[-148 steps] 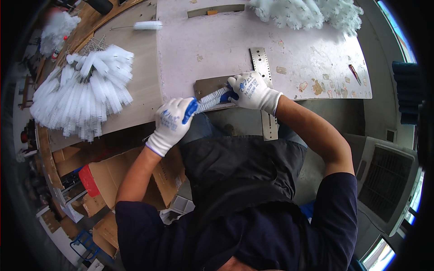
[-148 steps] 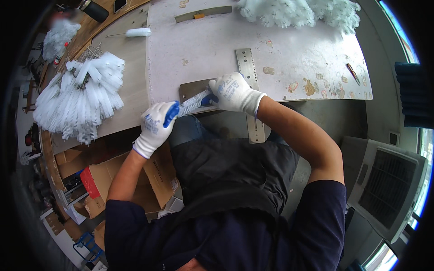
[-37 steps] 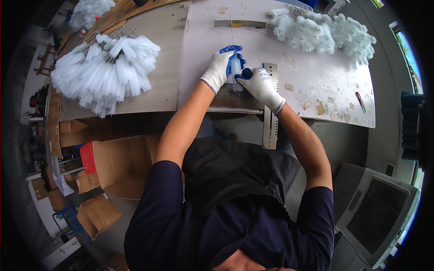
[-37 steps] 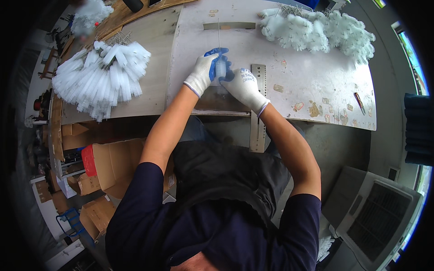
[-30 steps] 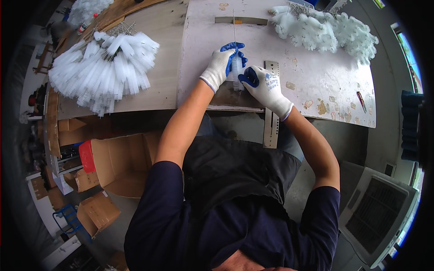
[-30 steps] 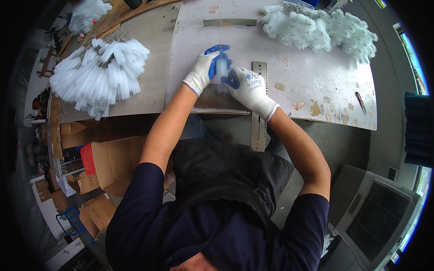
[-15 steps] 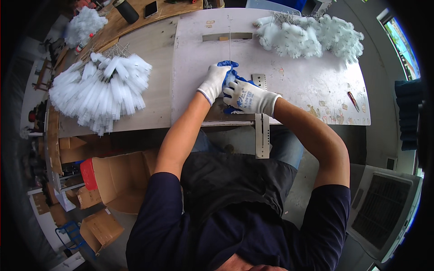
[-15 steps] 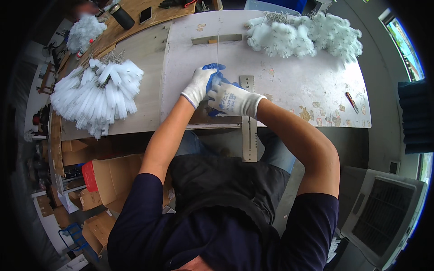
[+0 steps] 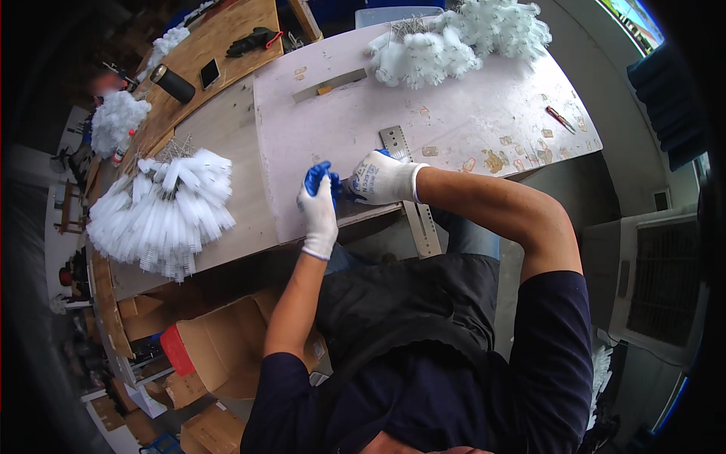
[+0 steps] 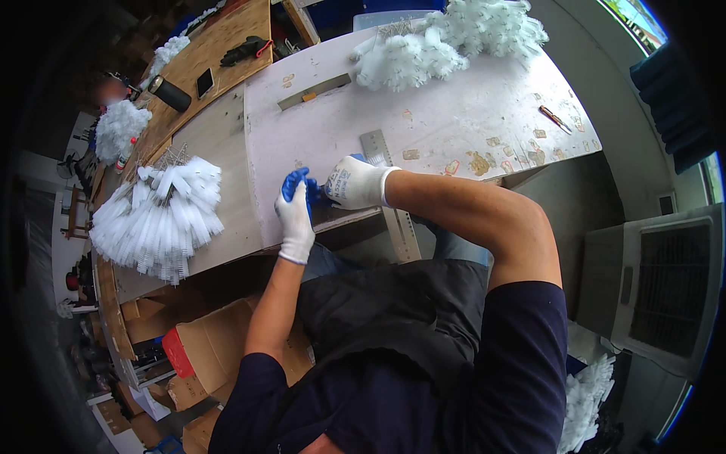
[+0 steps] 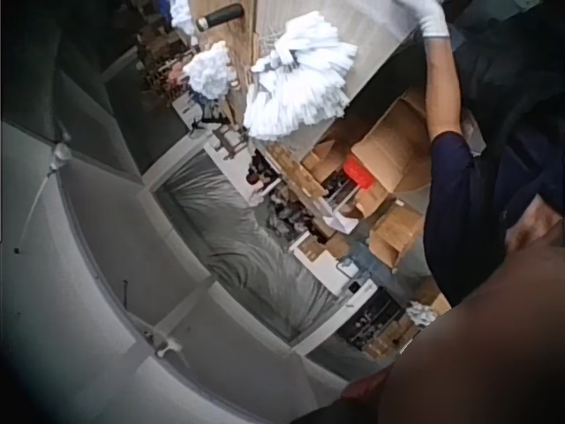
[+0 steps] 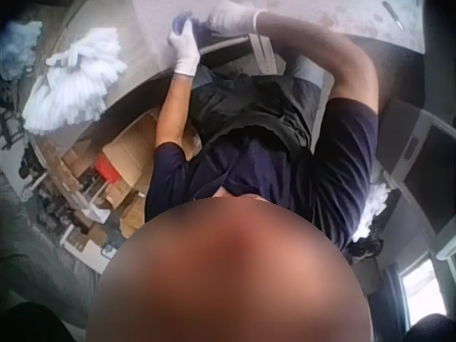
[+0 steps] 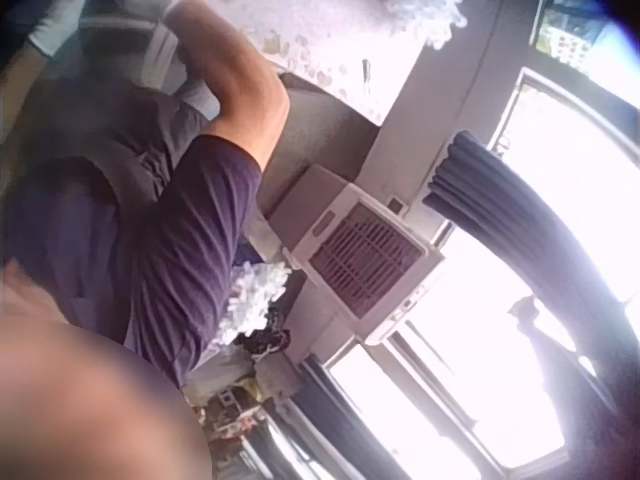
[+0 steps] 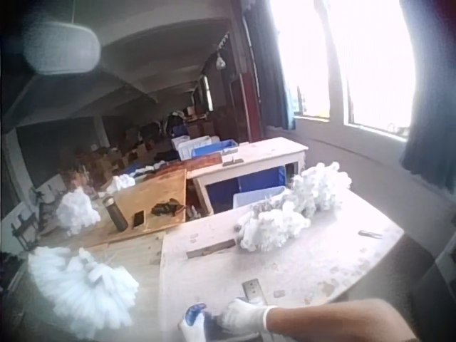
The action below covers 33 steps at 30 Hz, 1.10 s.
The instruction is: The person assembles white plastic brush components onto a wire rod using a table-mounted jig.
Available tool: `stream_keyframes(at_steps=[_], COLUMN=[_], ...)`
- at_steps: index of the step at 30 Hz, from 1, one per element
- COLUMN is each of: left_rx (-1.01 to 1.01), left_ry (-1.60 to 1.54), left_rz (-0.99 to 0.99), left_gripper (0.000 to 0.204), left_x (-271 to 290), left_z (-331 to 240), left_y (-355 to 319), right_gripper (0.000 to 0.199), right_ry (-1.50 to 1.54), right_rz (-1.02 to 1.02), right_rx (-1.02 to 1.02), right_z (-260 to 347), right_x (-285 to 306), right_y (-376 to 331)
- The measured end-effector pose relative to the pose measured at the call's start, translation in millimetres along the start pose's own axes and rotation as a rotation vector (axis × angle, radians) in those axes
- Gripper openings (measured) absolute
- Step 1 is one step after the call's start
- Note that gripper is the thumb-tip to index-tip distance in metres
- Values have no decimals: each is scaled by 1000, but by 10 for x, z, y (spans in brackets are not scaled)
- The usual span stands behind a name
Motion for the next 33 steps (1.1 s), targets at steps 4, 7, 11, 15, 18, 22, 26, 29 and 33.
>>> stream_keyframes(at_steps=[4, 7, 11, 15, 18, 22, 26, 29, 33], left_rx=[234, 408, 755, 846, 886, 563, 393, 215, -371], left_ry=[34, -70, -554, -745, -511, 41, 292, 475, 808], left_rz=[7, 185, 481, 442, 515, 412, 550, 666, 685], left_gripper=[14, 19, 38, 32, 28, 28, 26, 22, 13], left_x=[324, 110, -267, -375, 148, 619, 651, 661, 665], left_z=[213, 403, 776, 825, 926, 372, 130, 29, -227], left_y=[-632, -1065, -1392, -1372, -1141, -746, -446, -305, -176], right_gripper=[26, 32, 37, 35, 42, 55, 45, 46, 35], right_ry=[34, 38, 174, 223, 339, 514, 337, 94, 63], right_rz=[189, 70, -28, -23, -107, 69, 33, 56, 90], right_rx=[-240, -421, -702, -834, -902, -876, -413, -255, -260], right_z=[162, 172, 190, 214, 191, 146, -49, -38, 16], right_x=[213, 140, 103, 65, -77, 219, 38, -117, -100], right_y=[-97, -181, -141, -131, -130, -195, -292, -178, -94])
Point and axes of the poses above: each hand's wrist, its own y-axis towards the middle knuckle, its own x-axis out of the back of the hand, z = x × y, the point moved 6 cm from there along y, towards the middle knuckle, and after that the axes turned 14 degrees about -z, right-handed, at the moved point
